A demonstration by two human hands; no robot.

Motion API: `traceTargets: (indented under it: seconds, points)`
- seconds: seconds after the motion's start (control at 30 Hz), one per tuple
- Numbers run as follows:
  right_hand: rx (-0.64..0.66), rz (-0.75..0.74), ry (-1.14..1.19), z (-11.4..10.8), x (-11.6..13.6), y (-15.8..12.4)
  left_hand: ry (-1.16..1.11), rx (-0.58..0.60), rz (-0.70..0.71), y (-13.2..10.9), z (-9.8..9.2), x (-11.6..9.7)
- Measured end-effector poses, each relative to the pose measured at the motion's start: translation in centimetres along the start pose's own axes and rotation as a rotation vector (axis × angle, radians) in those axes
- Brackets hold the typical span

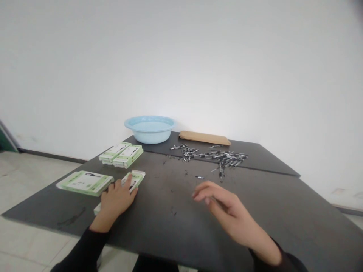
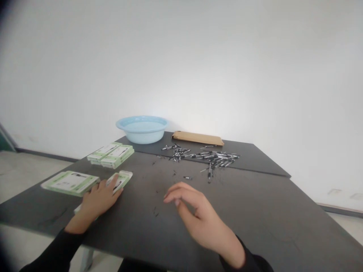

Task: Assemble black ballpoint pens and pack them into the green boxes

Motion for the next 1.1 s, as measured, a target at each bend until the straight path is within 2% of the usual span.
traceTargets:
  seconds: [0.07, 0.17, 0.23, 0.3, 0.4, 0.47, 0.6, 0.63, 0.7, 0.77, 0.87, 1.0, 1.1]
  points:
    - [-0.009, -0.028, 0.101, -0.2, 3.5, -1.3, 0.019, -0.007, 0.006, 0.3, 0.2, -0.1]
    - [0.082, -0.084, 0.180, 0.0, 7.2, -2.2, 0.019, -0.020, 0.005, 0.8, 0.4, -0.2]
    - [0.149, -0.125, 0.120, 0.2, 7.9, -1.7, -0.006, -0.033, -0.003, 1.2, 0.4, -0.3]
    - [0.144, -0.138, 0.035, 0.1, 6.5, -0.1, -0.020, -0.114, 0.002, 1.7, -0.2, -0.8]
    - [0.050, -0.071, -0.089, -1.6, 1.0, 3.4, -0.078, -0.292, 0.083, 2.4, -1.8, -2.7]
    - [0.005, 0.032, -0.206, -3.9, -4.3, 6.1, -0.196, -0.301, 0.207, 2.9, -2.8, -4.8]
    - [-0.129, 0.328, -0.532, -11.2, -13.8, 11.3, -0.468, -0.174, 0.681, 3.4, -3.9, -10.9]
    - [-0.142, 0.392, -0.665, -13.2, -15.5, 12.6, -0.522, -0.147, 0.781, 3.5, -3.8, -12.3]
    - [-0.120, 0.428, -0.945, -16.6, -17.9, 15.3, -0.573, -0.053, 0.939, 3.5, -3.0, -14.8]
    - [-0.100, 0.436, -1.048, -19.3, -19.8, 18.1, -0.573, 0.059, 1.032, 3.7, -1.8, -16.4]
    - [-0.048, 0.444, -1.134, -21.9, -22.7, 22.2, -0.571, 0.088, 1.037, 3.9, -0.5, -17.2]
    - [0.038, 0.475, -1.245, -23.8, -27.6, 26.4, -0.515, -0.020, 1.014, 4.2, 0.5, -16.9]
    - [0.109, 0.495, -1.307, -24.7, -31.2, 28.1, -0.447, -0.140, 1.079, 4.7, 2.2, -17.0]
Point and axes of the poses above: each hand's wrist, its own y-axis towards the middle knuckle, its own z-axis out of the palm, x = y × z, the point moved 3 cm from there along y, towards the middle knuckle, and after that the axes turned 14 degrees about z, right-handed, at the moved point
